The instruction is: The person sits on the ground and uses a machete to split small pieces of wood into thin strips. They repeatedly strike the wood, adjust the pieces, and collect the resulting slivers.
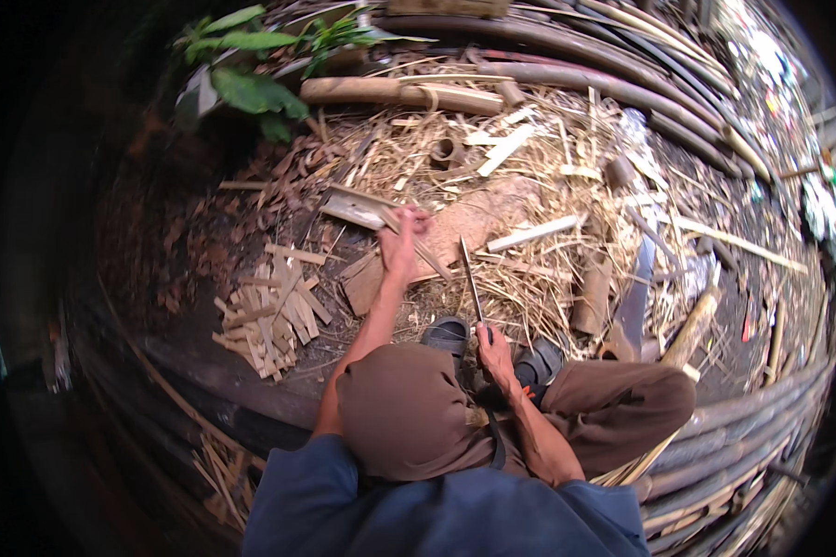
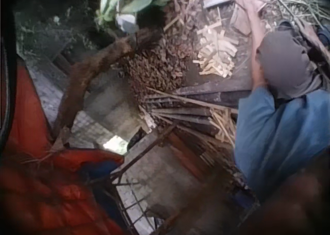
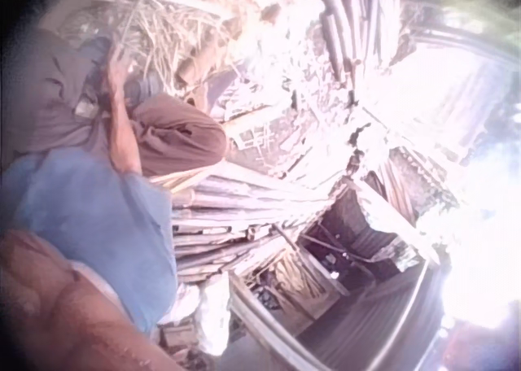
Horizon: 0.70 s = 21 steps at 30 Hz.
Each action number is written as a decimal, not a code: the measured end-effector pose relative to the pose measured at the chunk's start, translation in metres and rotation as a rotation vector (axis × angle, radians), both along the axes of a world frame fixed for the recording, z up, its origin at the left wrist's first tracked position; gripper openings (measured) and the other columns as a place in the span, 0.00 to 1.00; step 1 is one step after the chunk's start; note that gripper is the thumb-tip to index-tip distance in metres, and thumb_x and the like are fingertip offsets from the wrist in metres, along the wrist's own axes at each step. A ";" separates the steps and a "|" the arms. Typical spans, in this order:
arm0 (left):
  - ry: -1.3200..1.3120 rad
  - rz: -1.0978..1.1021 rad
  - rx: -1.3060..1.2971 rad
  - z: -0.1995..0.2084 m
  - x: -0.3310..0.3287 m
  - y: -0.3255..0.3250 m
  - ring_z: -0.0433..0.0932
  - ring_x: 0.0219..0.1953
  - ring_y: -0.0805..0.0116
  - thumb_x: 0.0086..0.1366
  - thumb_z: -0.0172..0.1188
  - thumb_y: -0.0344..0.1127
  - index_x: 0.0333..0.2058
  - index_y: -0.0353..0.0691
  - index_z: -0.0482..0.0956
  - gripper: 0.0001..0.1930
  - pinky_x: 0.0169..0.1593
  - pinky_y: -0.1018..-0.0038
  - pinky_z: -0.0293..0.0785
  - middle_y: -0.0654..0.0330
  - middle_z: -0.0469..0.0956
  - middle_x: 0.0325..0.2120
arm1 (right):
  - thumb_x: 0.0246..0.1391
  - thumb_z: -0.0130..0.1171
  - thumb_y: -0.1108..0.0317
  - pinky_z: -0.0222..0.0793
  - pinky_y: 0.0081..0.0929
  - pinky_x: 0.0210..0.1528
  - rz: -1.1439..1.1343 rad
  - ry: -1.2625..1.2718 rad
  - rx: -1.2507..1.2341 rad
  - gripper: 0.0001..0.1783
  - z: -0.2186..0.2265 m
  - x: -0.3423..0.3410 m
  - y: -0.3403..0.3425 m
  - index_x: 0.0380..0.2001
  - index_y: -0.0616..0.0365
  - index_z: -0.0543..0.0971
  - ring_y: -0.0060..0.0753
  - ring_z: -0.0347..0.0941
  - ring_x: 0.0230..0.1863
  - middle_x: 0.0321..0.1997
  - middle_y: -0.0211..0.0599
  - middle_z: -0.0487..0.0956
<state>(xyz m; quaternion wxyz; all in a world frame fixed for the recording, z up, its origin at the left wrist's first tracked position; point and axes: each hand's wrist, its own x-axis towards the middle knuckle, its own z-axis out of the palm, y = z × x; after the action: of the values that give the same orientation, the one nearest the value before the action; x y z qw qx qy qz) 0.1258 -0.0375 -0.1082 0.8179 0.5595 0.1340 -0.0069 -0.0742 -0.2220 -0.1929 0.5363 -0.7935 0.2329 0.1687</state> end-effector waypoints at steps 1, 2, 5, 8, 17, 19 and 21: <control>-0.026 0.038 0.014 -0.004 0.010 0.004 0.76 0.51 0.53 0.71 0.51 0.40 0.60 0.30 0.59 0.25 0.54 0.63 0.76 0.42 0.70 0.54 | 0.64 0.47 0.46 0.64 0.36 0.29 -0.014 -0.035 -0.033 0.26 0.004 -0.001 0.001 0.34 0.62 0.74 0.35 0.69 0.24 0.21 0.40 0.72; -0.057 0.076 0.033 -0.009 0.019 0.005 0.76 0.51 0.52 0.71 0.51 0.41 0.58 0.30 0.62 0.24 0.54 0.63 0.76 0.43 0.71 0.53 | 0.64 0.47 0.45 0.65 0.37 0.30 -0.028 -0.072 -0.059 0.26 0.010 0.002 0.005 0.35 0.62 0.75 0.37 0.69 0.25 0.22 0.42 0.73; -0.216 0.076 0.264 -0.025 0.012 -0.005 0.79 0.47 0.57 0.72 0.49 0.42 0.56 0.31 0.65 0.22 0.54 0.61 0.77 0.43 0.77 0.45 | 0.64 0.47 0.46 0.66 0.44 0.34 -0.031 -0.149 -0.092 0.25 0.018 -0.001 0.003 0.41 0.61 0.75 0.54 0.72 0.28 0.25 0.54 0.75; -0.076 0.269 0.280 -0.001 -0.011 -0.006 0.81 0.43 0.59 0.73 0.47 0.46 0.50 0.31 0.71 0.21 0.51 0.65 0.78 0.48 0.80 0.40 | 0.64 0.48 0.49 0.65 0.48 0.33 -0.018 -0.202 -0.062 0.23 0.035 0.000 -0.006 0.41 0.60 0.74 0.63 0.71 0.28 0.25 0.58 0.75; -0.058 -0.148 1.412 0.019 -0.056 0.025 0.83 0.38 0.55 0.72 0.40 0.38 0.37 0.23 0.75 0.20 0.38 0.68 0.84 0.45 0.79 0.35 | 0.63 0.50 0.50 0.68 0.47 0.35 0.192 -0.254 0.148 0.21 0.089 0.012 0.049 0.46 0.58 0.71 0.60 0.76 0.32 0.27 0.58 0.76; -0.037 -0.159 1.322 0.020 -0.062 0.023 0.83 0.37 0.55 0.73 0.40 0.38 0.37 0.22 0.74 0.21 0.36 0.69 0.84 0.44 0.79 0.34 | 0.63 0.50 0.51 0.69 0.48 0.39 0.177 -0.253 0.151 0.20 0.079 0.010 0.051 0.45 0.59 0.72 0.64 0.76 0.36 0.31 0.61 0.77; -0.013 -0.073 0.814 0.013 -0.063 0.018 0.84 0.36 0.54 0.73 0.39 0.38 0.37 0.21 0.73 0.21 0.36 0.69 0.84 0.43 0.79 0.33 | 0.63 0.49 0.50 0.68 0.50 0.41 0.040 -0.221 0.111 0.22 0.031 0.002 0.041 0.45 0.60 0.72 0.68 0.74 0.38 0.32 0.64 0.77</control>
<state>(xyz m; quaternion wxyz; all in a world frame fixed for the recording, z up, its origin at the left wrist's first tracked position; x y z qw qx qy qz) 0.0624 -0.0191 -0.0955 0.5296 0.8420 0.1008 0.0214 -0.0724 -0.1808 -0.1621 0.5983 -0.7809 0.1468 0.1034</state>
